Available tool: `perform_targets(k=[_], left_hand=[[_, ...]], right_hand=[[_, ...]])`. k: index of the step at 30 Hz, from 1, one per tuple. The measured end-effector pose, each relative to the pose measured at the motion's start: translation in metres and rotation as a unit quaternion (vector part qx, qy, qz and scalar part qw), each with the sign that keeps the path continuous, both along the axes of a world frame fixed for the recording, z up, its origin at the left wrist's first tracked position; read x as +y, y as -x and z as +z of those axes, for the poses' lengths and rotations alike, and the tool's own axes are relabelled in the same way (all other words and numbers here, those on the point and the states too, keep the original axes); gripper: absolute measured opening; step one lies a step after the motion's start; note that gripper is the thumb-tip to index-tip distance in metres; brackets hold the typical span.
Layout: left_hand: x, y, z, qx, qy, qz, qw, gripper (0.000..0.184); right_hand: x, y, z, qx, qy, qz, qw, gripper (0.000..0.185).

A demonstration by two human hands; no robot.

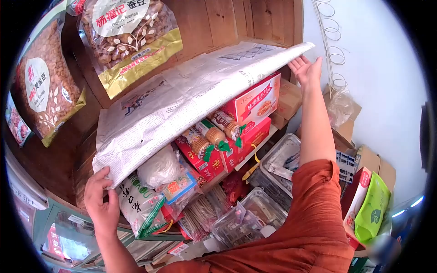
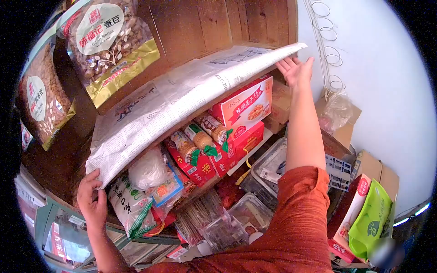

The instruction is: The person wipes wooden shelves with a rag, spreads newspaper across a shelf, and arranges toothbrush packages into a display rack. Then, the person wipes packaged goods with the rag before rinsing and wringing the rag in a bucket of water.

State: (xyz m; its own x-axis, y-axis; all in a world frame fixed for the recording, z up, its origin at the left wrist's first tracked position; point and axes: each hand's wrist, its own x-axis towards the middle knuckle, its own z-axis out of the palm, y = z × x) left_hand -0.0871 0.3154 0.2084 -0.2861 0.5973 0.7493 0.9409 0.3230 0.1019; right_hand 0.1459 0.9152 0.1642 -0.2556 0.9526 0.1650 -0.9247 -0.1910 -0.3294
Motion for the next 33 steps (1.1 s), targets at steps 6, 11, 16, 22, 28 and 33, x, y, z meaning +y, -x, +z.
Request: perform_targets(k=[6, 11, 16, 22, 28, 33], left_hand=[[-0.003, 0.002, -0.002, -0.001, -0.001, 0.012, 1.000, 0.019], [0.005, -0.004, 0.002, 0.005, -0.016, 0.009, 1.000, 0.021], [0.036, -0.012, 0.015, 0.075, 0.015, -0.011, 0.997, 0.021], [0.069, -0.004, 0.022, 0.044, 0.047, -0.020, 0.998, 0.017], [0.090, -0.005, 0.029, 0.029, 0.046, -0.043, 0.998, 0.015], [0.088, -0.018, 0.037, 0.055, 0.097, -0.096, 0.989, 0.012]], right_hand=[[-0.005, 0.029, 0.038, -0.153, -0.205, -0.048, 0.966, 0.038], [0.011, 0.049, 0.054, -0.062, -0.240, -0.081, 0.965, 0.044], [0.057, 0.058, 0.012, -0.334, -0.108, -0.206, 0.913, 0.055], [0.011, 0.062, -0.002, -0.569, -0.249, -0.498, 0.605, 0.058], [-0.090, 0.057, 0.032, -0.575, -0.563, -0.231, 0.547, 0.069], [-0.123, 0.032, 0.029, -0.678, -0.620, -0.154, 0.362, 0.093]])
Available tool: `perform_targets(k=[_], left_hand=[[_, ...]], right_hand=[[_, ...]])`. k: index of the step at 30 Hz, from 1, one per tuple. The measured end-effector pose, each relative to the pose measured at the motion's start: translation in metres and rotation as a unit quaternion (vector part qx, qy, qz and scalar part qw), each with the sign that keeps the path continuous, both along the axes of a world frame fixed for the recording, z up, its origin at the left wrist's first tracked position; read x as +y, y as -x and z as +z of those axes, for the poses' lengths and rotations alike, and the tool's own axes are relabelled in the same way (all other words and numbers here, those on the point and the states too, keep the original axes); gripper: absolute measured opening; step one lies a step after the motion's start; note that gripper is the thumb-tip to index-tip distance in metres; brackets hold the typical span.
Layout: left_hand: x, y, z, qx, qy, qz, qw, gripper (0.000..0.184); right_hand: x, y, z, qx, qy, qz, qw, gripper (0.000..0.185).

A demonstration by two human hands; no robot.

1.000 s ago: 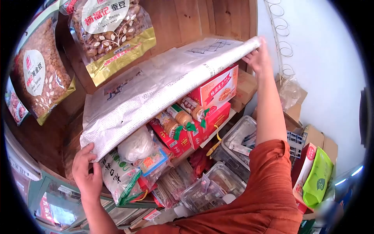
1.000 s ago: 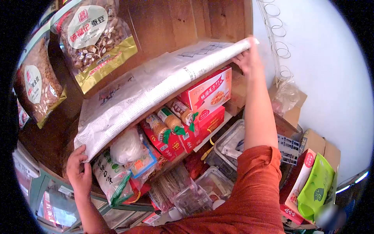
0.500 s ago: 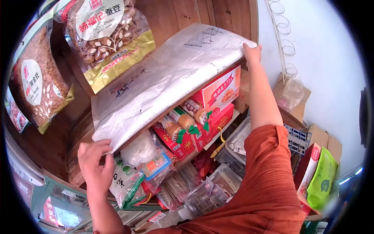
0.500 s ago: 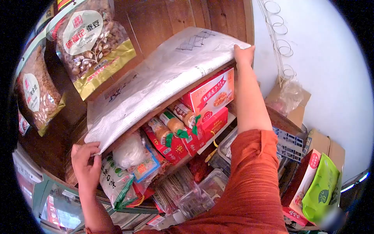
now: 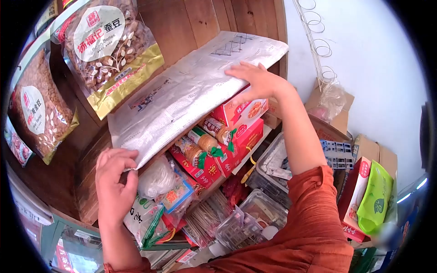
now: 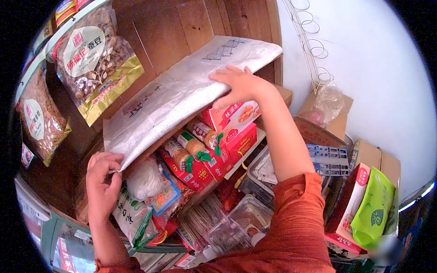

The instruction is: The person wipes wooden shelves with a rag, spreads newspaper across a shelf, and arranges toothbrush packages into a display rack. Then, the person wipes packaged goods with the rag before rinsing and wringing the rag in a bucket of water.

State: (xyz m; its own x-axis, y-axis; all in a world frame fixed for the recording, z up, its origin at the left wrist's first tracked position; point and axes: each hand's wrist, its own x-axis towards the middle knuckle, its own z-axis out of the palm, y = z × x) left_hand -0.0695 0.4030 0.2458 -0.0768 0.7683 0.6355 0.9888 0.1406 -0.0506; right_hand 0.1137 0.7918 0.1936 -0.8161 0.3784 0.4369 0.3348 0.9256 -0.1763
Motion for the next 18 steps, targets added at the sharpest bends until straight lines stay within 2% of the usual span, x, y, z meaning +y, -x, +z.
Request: perform_targets(k=[1, 2, 5, 10, 13, 15, 16, 18], left_hand=[[0.001, 0.002, -0.002, -0.023, -0.020, 0.000, 1.000, 0.013], [0.001, 0.002, -0.003, -0.048, -0.038, 0.001, 0.998, 0.013], [0.009, 0.004, -0.007, -0.097, -0.030, -0.005, 0.995, 0.011], [0.021, -0.004, -0.009, -0.178, -0.012, 0.011, 0.984, 0.009], [0.025, 0.001, -0.007, -0.113, -0.037, -0.021, 0.993, 0.015], [0.024, 0.008, -0.003, -0.037, 0.044, -0.062, 0.996, 0.028], [0.023, 0.004, -0.001, -0.039, 0.045, -0.059, 0.997, 0.028], [0.023, -0.009, 0.004, -0.006, 0.050, -0.063, 0.997, 0.042]], right_hand=[[-0.004, -0.005, -0.003, 0.018, 0.013, 0.010, 1.000, 0.077], [0.000, -0.007, -0.007, 0.015, 0.015, 0.014, 1.000, 0.077], [0.003, -0.011, -0.013, 0.079, 0.077, -0.023, 0.994, 0.044], [0.035, 0.006, -0.025, 0.172, -0.016, -0.102, 0.980, 0.045], [0.045, 0.011, -0.023, 0.162, 0.062, -0.090, 0.981, 0.050], [0.047, 0.009, -0.021, 0.132, 0.055, -0.105, 0.984, 0.051], [0.044, 0.009, -0.022, 0.097, 0.052, -0.124, 0.986, 0.052], [0.033, 0.005, -0.026, 0.085, 0.072, -0.123, 0.986, 0.058]])
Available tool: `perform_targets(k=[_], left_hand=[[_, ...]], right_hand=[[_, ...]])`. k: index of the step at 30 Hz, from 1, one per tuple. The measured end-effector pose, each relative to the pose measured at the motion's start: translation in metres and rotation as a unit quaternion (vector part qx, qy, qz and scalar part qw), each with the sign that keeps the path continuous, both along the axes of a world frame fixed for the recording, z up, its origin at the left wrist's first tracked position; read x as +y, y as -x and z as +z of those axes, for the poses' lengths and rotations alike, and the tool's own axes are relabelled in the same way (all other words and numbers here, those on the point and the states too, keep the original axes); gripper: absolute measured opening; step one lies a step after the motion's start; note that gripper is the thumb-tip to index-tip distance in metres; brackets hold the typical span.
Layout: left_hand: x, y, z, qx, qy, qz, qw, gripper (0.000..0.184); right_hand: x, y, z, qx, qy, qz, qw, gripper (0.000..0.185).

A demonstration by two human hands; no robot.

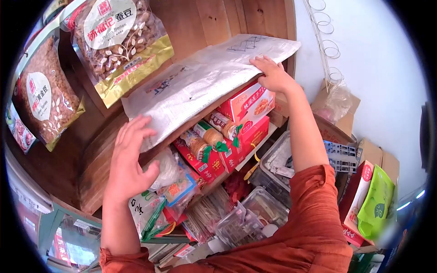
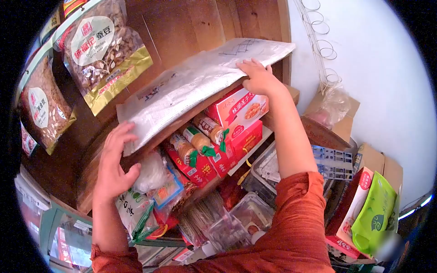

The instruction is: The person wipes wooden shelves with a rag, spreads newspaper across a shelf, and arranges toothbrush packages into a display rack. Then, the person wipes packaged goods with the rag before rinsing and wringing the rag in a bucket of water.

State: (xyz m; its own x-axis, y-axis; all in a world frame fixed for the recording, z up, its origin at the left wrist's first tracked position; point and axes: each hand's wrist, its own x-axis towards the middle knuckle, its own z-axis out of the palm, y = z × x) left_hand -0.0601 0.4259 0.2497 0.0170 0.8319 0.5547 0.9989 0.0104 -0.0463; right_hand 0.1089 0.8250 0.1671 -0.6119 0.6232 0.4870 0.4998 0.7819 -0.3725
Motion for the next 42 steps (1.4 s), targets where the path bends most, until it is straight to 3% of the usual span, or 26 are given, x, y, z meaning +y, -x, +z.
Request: perform_targets(k=[1, 3, 5, 10, 13, 16, 20, 21, 23, 24, 25, 26, 28, 29, 31, 38, 40, 42], left_hand=[[0.000, 0.009, 0.001, -0.036, 0.044, -0.024, 0.998, 0.057], [0.009, 0.009, 0.002, -0.008, 0.039, -0.026, 0.999, 0.058], [0.022, 0.001, 0.003, 0.087, 0.033, -0.011, 0.996, 0.060], [0.062, -0.017, 0.005, 0.139, 0.042, -0.014, 0.989, 0.060], [0.071, -0.023, 0.018, 0.113, 0.002, -0.018, 0.993, 0.061], [0.075, -0.014, 0.021, 0.175, 0.053, -0.012, 0.983, 0.061], [0.100, -0.001, -0.004, 0.180, 0.061, -0.054, 0.980, 0.060], [0.106, -0.001, -0.007, 0.165, 0.077, -0.050, 0.982, 0.059], [0.113, -0.005, -0.006, 0.153, 0.094, -0.048, 0.983, 0.058], [0.114, -0.007, -0.002, 0.076, 0.148, -0.027, 0.986, 0.057], [0.116, -0.009, 0.000, 0.000, 0.203, -0.006, 0.979, 0.056], [0.118, -0.007, -0.002, 0.004, 0.207, -0.012, 0.978, 0.056], [0.118, 0.004, -0.010, 0.124, 0.200, 0.002, 0.972, 0.057], [0.119, 0.007, -0.014, 0.126, 0.202, -0.002, 0.971, 0.057], [0.121, 0.012, -0.019, 0.058, 0.187, -0.045, 0.980, 0.057], [0.110, 0.009, -0.004, 0.057, 0.206, -0.055, 0.975, 0.053], [0.112, -0.001, 0.015, -0.025, 0.269, 0.012, 0.963, 0.051], [0.120, 0.010, 0.017, -0.018, 0.261, -0.002, 0.965, 0.051]], right_hand=[[-0.005, -0.001, -0.002, 0.012, -0.026, 0.009, 1.000, 0.061], [-0.016, -0.002, 0.005, 0.018, -0.053, 0.023, 0.998, 0.065], [-0.035, -0.002, 0.021, 0.025, -0.025, 0.166, 0.985, 0.073], [-0.066, 0.014, 0.037, -0.066, -0.067, 0.107, 0.990, 0.068], [-0.040, 0.015, 0.024, -0.051, -0.008, 0.082, 0.995, 0.056], [-0.031, 0.006, 0.014, -0.027, 0.012, 0.151, 0.988, 0.060], [-0.048, 0.010, 0.012, 0.028, -0.037, 0.125, 0.991, 0.064], [-0.052, 0.011, 0.013, 0.030, -0.035, 0.121, 0.992, 0.064], [-0.058, 0.016, 0.018, 0.015, -0.158, 0.145, 0.977, 0.065], [-0.064, 0.020, 0.017, 0.017, -0.155, 0.140, 0.978, 0.065], [-0.071, 0.024, 0.015, 0.028, -0.161, 0.193, 0.967, 0.064], [-0.077, 0.027, 0.013, 0.039, -0.166, 0.244, 0.955, 0.064], [-0.085, 0.031, 0.012, 0.009, -0.156, 0.237, 0.959, 0.061], [-0.087, 0.032, 0.011, -0.022, -0.150, 0.238, 0.959, 0.060], [-0.088, 0.034, 0.006, -0.011, -0.130, 0.229, 0.965, 0.057], [-0.049, 0.035, -0.005, 0.054, -0.127, 0.170, 0.976, 0.054], [-0.063, 0.028, 0.025, -0.064, -0.044, 0.081, 0.994, 0.057], [-0.069, 0.045, 0.029, -0.063, -0.080, 0.066, 0.993, 0.059]])
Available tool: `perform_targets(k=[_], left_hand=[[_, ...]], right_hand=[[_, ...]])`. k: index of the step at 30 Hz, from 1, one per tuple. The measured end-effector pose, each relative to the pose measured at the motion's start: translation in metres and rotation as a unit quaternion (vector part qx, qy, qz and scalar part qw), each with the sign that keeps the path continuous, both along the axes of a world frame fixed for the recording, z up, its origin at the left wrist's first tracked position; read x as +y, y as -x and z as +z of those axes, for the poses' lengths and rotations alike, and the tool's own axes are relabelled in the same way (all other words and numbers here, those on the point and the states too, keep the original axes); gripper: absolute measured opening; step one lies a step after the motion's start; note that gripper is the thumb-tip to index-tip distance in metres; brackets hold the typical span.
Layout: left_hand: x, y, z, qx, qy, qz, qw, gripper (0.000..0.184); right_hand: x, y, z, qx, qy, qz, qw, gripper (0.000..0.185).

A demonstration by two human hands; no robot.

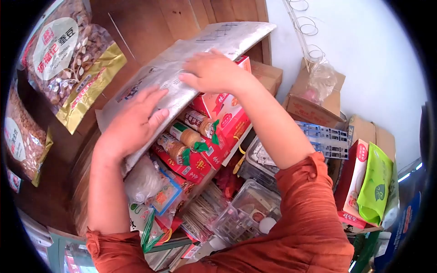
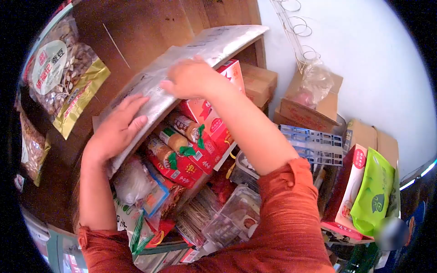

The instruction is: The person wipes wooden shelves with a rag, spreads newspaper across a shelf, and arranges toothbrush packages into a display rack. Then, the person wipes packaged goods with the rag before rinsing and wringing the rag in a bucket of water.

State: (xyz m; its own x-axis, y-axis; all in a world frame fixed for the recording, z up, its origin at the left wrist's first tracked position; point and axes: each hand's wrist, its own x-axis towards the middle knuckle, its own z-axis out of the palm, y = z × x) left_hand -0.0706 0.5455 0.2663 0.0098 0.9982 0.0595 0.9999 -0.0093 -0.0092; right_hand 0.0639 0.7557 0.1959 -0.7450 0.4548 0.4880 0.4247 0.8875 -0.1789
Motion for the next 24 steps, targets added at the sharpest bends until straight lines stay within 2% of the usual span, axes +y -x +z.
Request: perform_targets(k=[2, 3, 4, 6, 9, 14, 19, 24], left_hand=[[0.011, 0.019, -0.011, 0.123, -0.060, -0.051, 0.989, 0.053], [0.012, 0.022, -0.016, 0.124, -0.058, -0.056, 0.989, 0.053], [0.010, 0.024, -0.023, 0.100, -0.023, -0.036, 0.994, 0.056], [0.010, 0.024, -0.024, 0.077, 0.012, -0.018, 0.997, 0.060], [0.007, 0.020, -0.023, 0.086, 0.030, 0.008, 0.996, 0.062], [0.002, 0.020, -0.025, 0.031, 0.009, 0.003, 0.999, 0.064], [-0.018, 0.019, -0.024, 0.061, 0.007, 0.009, 0.998, 0.064], [-0.028, 0.017, -0.024, 0.056, 0.002, 0.031, 0.998, 0.064]], right_hand=[[0.001, 0.019, 0.001, 0.012, -0.046, 0.041, 0.998, 0.063], [0.001, 0.020, 0.006, -0.042, -0.030, 0.024, 0.998, 0.073], [0.005, 0.018, 0.006, -0.040, -0.028, 0.020, 0.999, 0.073], [0.017, 0.013, 0.007, -0.105, 0.048, -0.012, 0.993, 0.083], [0.054, 0.013, -0.002, -0.094, 0.066, -0.057, 0.992, 0.087], [0.121, 0.000, -0.006, -0.084, 0.097, -0.118, 0.985, 0.084], [0.176, -0.015, -0.002, -0.073, 0.119, -0.185, 0.973, 0.081], [0.237, -0.021, -0.007, -0.051, 0.138, -0.193, 0.970, 0.078]])
